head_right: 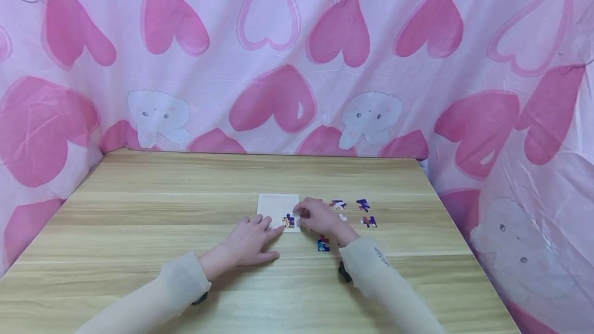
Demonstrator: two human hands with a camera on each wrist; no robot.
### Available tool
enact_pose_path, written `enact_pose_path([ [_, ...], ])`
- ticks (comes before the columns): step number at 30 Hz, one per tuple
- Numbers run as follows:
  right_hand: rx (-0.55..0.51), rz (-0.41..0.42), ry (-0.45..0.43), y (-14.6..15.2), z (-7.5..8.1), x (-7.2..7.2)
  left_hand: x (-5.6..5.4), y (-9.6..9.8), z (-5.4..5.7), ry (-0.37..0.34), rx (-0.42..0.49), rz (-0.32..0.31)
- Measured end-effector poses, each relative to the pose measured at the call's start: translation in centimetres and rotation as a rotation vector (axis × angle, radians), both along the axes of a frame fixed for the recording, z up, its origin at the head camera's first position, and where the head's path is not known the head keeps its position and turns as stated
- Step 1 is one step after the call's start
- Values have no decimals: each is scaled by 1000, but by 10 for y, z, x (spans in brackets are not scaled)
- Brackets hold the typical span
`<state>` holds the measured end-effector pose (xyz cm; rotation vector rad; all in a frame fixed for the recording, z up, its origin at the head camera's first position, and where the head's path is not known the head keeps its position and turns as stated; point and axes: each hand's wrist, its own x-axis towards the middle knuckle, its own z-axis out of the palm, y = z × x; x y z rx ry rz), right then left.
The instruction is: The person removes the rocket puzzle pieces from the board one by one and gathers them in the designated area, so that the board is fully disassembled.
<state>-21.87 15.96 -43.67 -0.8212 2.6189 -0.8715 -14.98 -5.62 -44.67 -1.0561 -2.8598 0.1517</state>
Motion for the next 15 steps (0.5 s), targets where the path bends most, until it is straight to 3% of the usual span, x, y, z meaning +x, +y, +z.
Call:
enact_pose_path([
  [5,41,8,14,-11,-3,-1,-1,0,-2,7,3,-5],
  [15,56,-58,-127,-18,-2,-4,0,-4,4,-27,67,-7],
])
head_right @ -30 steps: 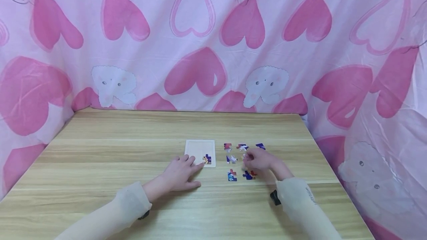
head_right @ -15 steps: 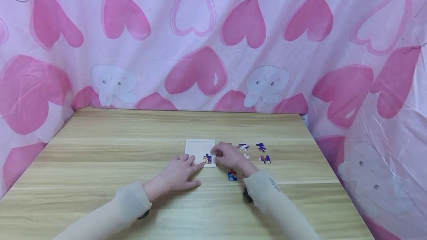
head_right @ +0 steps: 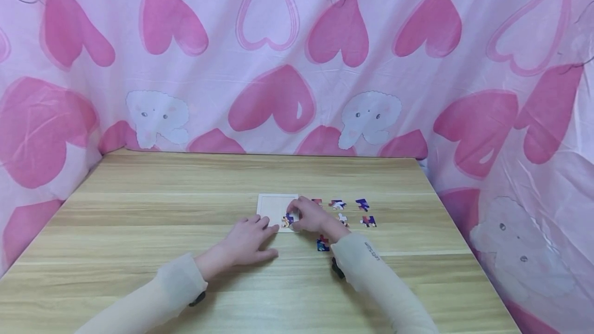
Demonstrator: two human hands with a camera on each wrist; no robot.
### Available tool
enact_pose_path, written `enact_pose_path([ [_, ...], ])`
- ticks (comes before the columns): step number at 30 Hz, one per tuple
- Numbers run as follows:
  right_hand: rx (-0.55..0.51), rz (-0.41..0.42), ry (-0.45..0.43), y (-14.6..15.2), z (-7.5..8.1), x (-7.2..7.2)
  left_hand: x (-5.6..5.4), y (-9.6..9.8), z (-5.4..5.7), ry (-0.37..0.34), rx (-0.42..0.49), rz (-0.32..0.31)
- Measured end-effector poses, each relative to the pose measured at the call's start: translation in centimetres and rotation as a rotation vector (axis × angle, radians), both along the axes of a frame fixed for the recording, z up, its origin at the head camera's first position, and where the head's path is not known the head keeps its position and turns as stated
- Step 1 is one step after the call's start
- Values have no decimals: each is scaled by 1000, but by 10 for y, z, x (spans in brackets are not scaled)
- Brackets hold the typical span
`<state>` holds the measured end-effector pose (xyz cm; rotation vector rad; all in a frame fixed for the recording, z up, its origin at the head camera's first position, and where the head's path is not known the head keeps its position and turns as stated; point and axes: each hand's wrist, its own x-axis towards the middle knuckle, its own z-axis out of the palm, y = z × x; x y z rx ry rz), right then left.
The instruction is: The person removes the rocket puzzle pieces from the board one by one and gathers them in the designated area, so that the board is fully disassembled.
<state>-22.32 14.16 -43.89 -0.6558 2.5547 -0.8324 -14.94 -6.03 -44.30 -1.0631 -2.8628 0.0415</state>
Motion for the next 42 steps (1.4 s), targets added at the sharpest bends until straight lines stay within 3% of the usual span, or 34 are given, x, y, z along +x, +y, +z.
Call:
enact_pose_path([
  [8,-144,25,-11,8,0,4,0,-2,1,-2,14,-3],
  [15,-218,60,45,47,6,8,1,-2,0,-1,16,-9],
  [18,-202,46,47,66,13,12,1,-3,1,-3,15,-11],
  [25,-198,1,-4,96,45,29,0,-4,1,-14,15,-9],
  [32,-252,10,-20,139,23,19,-1,-3,1,-16,17,-2],
  [42,-270,-2,-74,181,13,20,-1,-3,0,-28,10,-2],
])
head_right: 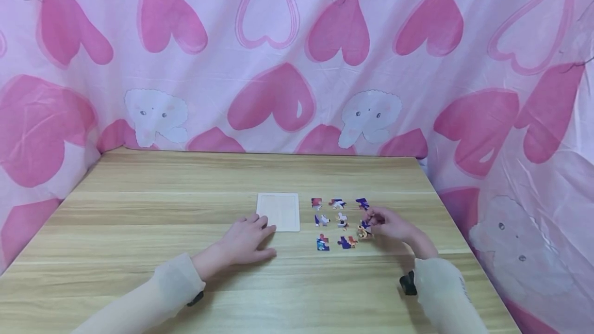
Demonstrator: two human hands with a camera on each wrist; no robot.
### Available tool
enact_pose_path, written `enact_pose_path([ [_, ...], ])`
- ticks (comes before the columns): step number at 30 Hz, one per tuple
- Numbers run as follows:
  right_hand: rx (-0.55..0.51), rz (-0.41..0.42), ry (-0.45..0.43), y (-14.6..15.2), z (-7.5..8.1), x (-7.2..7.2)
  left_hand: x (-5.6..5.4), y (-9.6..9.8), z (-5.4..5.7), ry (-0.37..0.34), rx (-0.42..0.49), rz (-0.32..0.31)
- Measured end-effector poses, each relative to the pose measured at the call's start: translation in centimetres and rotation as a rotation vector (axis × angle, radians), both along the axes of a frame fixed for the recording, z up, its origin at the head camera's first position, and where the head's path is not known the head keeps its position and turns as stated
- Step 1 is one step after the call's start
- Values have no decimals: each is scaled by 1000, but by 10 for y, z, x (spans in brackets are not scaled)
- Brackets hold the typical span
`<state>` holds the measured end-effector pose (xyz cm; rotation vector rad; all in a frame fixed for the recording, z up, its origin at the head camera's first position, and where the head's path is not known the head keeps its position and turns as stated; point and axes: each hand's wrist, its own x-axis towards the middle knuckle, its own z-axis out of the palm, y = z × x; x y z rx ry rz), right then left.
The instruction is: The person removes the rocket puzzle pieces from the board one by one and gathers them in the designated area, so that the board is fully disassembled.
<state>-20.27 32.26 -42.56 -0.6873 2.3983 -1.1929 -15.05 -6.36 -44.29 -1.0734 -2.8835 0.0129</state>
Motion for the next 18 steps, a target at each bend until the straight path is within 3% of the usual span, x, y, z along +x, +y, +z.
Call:
enact_pose_path([
  [7,19,-8,-42,18,-7,3,0,0,0,-1,-1,2],
  [13,14,-79,-139,20,-7,10,1,1,0,0,7,-3],
  [18,127,-104,-44,15,-4,12,0,0,0,3,3,1],
])
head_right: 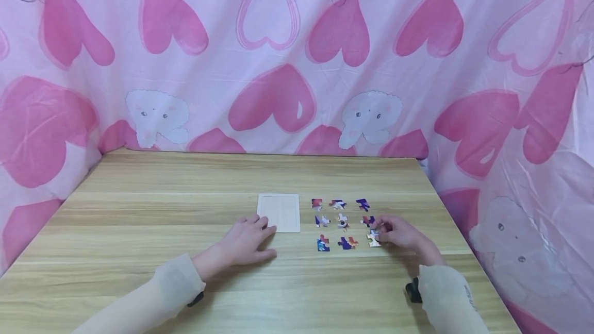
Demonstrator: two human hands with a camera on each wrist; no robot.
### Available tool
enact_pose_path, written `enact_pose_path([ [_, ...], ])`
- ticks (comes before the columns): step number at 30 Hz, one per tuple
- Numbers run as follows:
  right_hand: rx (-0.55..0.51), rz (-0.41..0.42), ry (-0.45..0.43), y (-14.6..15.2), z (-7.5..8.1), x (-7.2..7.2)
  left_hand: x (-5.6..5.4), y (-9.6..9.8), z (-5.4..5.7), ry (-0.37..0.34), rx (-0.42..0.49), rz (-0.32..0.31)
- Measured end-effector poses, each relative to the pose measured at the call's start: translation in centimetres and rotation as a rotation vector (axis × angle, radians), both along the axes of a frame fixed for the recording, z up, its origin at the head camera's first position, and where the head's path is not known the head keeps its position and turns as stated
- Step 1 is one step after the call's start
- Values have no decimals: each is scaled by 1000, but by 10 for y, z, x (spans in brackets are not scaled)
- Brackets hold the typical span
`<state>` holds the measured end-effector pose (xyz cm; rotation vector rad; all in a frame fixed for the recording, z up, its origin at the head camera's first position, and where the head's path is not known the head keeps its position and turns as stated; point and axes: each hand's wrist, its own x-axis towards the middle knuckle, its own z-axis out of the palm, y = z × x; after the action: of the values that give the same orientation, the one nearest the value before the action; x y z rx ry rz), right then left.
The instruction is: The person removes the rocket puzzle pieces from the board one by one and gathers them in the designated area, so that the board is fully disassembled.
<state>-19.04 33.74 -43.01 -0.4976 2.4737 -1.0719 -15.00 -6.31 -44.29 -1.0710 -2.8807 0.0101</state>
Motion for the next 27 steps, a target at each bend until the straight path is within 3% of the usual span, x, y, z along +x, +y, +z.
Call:
enact_pose_path([
  [6,179,28,100,-8,4,-1,0,0,0,2,1,-3],
  [13,269,62,143,-10,5,0,-1,1,-1,11,13,-12],
  [20,258,60,156,-9,4,3,-2,1,-3,21,30,-22],
  [23,258,22,140,-11,5,3,-2,-1,-2,-30,57,-8],
  [27,194,-64,179,-17,8,-2,-5,-8,0,-101,171,-6],
])
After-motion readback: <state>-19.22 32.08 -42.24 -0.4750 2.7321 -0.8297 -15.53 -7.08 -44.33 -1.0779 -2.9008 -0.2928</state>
